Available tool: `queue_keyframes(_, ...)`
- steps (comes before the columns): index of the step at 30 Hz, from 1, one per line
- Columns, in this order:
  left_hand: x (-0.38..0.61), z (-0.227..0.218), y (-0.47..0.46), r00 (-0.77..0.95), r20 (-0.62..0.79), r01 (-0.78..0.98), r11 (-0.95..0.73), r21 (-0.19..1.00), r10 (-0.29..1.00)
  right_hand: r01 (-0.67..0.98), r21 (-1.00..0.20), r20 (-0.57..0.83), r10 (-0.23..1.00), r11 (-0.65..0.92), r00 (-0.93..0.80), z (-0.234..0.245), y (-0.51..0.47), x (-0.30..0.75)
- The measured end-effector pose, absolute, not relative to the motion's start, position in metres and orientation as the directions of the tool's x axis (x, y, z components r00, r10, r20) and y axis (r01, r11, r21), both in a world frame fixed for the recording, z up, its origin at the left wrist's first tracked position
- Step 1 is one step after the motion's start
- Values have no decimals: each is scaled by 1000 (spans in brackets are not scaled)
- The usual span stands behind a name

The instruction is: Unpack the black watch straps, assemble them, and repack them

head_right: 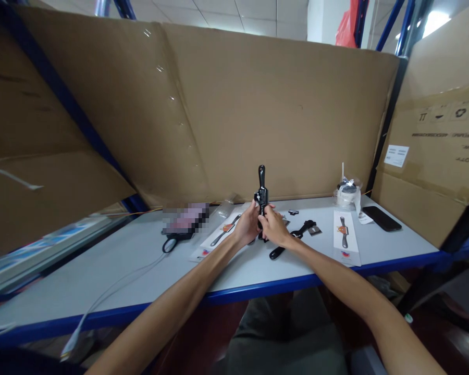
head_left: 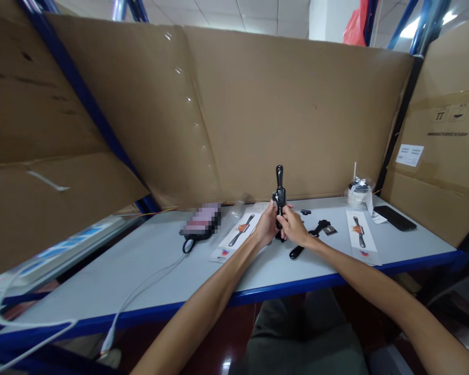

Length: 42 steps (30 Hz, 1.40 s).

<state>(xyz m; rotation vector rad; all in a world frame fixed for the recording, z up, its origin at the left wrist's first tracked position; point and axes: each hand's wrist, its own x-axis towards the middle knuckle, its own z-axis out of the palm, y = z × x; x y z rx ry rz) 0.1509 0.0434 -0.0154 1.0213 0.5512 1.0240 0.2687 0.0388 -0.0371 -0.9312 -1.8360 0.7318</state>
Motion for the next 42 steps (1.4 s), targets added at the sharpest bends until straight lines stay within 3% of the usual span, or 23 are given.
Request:
queue_keyframes(12,147,-10,43,479,11,-499,262,826,878,382,-752,458,843,537,-283,-34,37,269)
queue_keyframes(24,144,-7,41,461,-35,-475,280,835,887,418,-728,467,839,544,-279,-32,36,270)
queue_keyframes(28,144,-11,48,454,-10,-451,240,860,891,404,-741,469,844,536,-260,-34,37,268)
queue_keyframes(32,145,-14,53,438,100,-418,104,902,893,288,-802,465,849,524,-250,-28,44,273)
queue_keyframes(35,142,-18,54,344,155,-379,-14,925,926,224,-827,498,856,516,-135,-16,59,296)
queue_keyframes(39,135,-23,62,82,200,-272,-171,947,976,460,-739,574,817,492,49,4,84,348)
queue_keyframes(42,129,-25,71,-124,269,-69,-279,958,955,734,-649,442,884,200,151,13,94,385)
